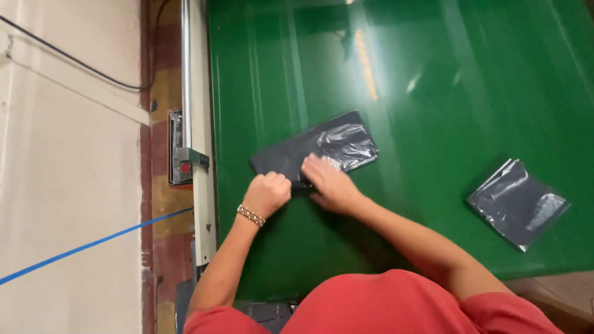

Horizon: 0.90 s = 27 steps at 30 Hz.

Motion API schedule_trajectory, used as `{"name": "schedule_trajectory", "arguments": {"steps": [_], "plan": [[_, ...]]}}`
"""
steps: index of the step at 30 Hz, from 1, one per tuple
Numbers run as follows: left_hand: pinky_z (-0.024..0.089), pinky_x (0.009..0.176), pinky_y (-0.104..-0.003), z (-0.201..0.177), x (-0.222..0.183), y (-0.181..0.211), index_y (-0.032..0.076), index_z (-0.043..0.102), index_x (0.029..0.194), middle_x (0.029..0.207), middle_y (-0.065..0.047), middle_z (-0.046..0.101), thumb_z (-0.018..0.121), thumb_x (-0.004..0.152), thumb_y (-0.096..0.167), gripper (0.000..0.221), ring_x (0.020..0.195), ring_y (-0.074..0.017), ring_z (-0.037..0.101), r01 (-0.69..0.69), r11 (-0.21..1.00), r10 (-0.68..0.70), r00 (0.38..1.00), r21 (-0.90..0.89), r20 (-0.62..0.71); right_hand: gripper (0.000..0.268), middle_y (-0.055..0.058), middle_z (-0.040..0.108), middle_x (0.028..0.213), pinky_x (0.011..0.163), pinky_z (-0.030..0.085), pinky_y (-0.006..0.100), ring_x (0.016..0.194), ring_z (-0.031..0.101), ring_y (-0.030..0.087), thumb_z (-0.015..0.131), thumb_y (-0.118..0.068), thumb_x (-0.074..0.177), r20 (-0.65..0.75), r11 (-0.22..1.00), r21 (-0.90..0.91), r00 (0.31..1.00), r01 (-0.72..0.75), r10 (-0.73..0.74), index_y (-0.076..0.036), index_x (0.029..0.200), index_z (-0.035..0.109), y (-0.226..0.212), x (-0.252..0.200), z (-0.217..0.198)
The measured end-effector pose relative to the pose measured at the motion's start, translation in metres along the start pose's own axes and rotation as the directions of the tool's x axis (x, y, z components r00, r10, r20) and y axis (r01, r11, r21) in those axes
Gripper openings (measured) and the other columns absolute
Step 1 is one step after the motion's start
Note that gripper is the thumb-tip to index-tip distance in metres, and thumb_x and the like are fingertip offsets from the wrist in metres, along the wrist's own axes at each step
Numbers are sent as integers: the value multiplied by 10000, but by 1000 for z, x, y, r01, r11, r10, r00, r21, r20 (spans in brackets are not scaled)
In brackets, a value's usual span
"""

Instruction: Folding plastic bags on a conveyor belt and placing them into a storage crate.

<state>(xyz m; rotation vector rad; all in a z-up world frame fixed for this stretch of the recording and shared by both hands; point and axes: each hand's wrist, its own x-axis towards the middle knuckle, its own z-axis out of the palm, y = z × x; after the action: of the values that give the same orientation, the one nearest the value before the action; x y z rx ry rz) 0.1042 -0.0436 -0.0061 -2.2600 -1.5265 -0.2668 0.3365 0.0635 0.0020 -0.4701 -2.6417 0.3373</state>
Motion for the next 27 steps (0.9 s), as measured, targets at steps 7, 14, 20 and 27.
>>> {"name": "schedule_trajectory", "arguments": {"steps": [7, 14, 20, 27], "plan": [[546, 856, -419, -103, 64, 40, 188, 705, 880, 984, -53, 737, 519, 951, 529, 395, 1020, -290, 684, 498, 506, 94, 780, -704, 619, 317, 82, 703, 1211, 1058, 475, 492, 1177, 655, 301, 473, -237, 982, -126, 922, 365, 988, 127, -86, -99, 1157, 699, -54, -87, -6], [555, 883, -350, 20, 28, 9, 34, 649, 1300, 1127, -193, 681, 121, 1008, 574, 810, 1018, -255, 656, 876, -180, 7, 456, -447, 890, 151, 56, 726, 865, 826, 557, 461, 863, 665, 193, 622, -169, 969, 201, 324, 800, 735, -505, 648, -75, 958, 741, -14, -139, 38], [559, 690, -413, 19, 33, 33, 175, 649, 853, 786, -81, 699, 651, 909, 586, 415, 856, -307, 708, 799, 401, -436, 597, -448, 674, 269, 27, 597, 819, 588, 623, 386, 654, 674, 171, 598, -319, 991, 605, -395, 764, 352, -511, 714, -108, 1158, 612, 11, -93, 42], [587, 677, -451, -9, 57, 74, 178, 555, 1015, 917, -66, 659, 585, 963, 505, 332, 796, -308, 713, 785, 578, -732, 619, -223, 283, 354, 60, 659, 910, 709, 635, 430, 775, 738, 214, 596, -341, 988, 641, -436, 746, 366, -504, 674, -118, 1262, 576, -8, -71, -2]]}}
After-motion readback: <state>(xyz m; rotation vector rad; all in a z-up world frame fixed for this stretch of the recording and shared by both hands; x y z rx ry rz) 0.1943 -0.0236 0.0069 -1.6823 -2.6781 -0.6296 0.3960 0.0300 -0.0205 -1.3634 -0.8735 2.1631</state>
